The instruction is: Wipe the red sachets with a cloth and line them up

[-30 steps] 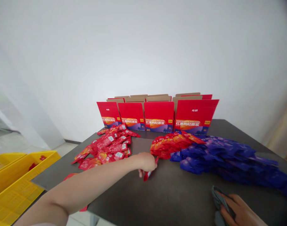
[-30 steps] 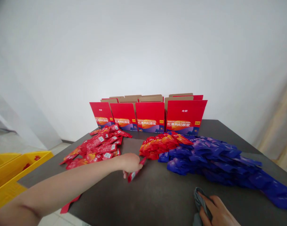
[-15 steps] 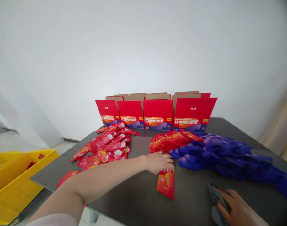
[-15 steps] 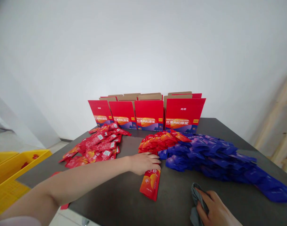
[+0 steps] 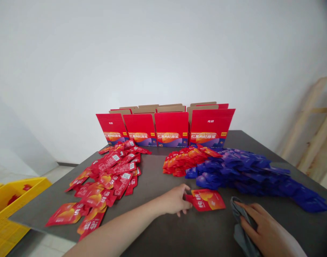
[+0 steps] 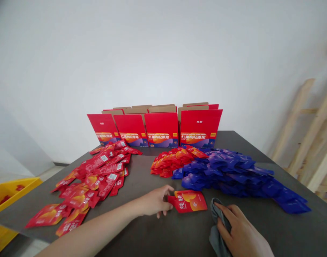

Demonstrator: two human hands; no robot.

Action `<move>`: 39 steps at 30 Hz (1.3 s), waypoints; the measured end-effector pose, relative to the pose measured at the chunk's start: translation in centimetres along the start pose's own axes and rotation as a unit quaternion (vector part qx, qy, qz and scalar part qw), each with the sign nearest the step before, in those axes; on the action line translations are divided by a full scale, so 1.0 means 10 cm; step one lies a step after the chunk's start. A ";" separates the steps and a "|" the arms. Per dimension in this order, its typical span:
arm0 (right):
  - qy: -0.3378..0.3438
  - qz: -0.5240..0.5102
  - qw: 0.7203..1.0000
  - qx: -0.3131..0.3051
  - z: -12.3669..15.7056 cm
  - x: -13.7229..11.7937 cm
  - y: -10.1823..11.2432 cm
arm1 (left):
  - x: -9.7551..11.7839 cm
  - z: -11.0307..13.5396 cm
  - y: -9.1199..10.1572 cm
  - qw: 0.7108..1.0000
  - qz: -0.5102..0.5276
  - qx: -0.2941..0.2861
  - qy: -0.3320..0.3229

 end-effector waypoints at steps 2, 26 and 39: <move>0.006 -0.021 0.999 -0.039 -0.05 -0.17 -0.01 | -0.07 -0.07 -0.05 0.999 0.047 -0.002 0.020; 0.032 0.097 0.993 -0.058 -0.08 -0.01 -0.11 | -0.07 -0.05 -0.27 0.996 0.077 -0.043 0.003; 0.104 0.049 0.991 -0.061 0.16 -0.68 -0.38 | -0.08 -0.09 -0.30 0.989 0.120 -0.082 -0.013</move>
Point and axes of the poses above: each hand's wrist, its own z-axis away from the middle knuckle, its own y-axis out of the back of the hand, x = y × z, the point moved 7 cm from there along -z, towards the middle knuckle, and after that the axes turned 1 degree about -x, right-handed, at the moved point
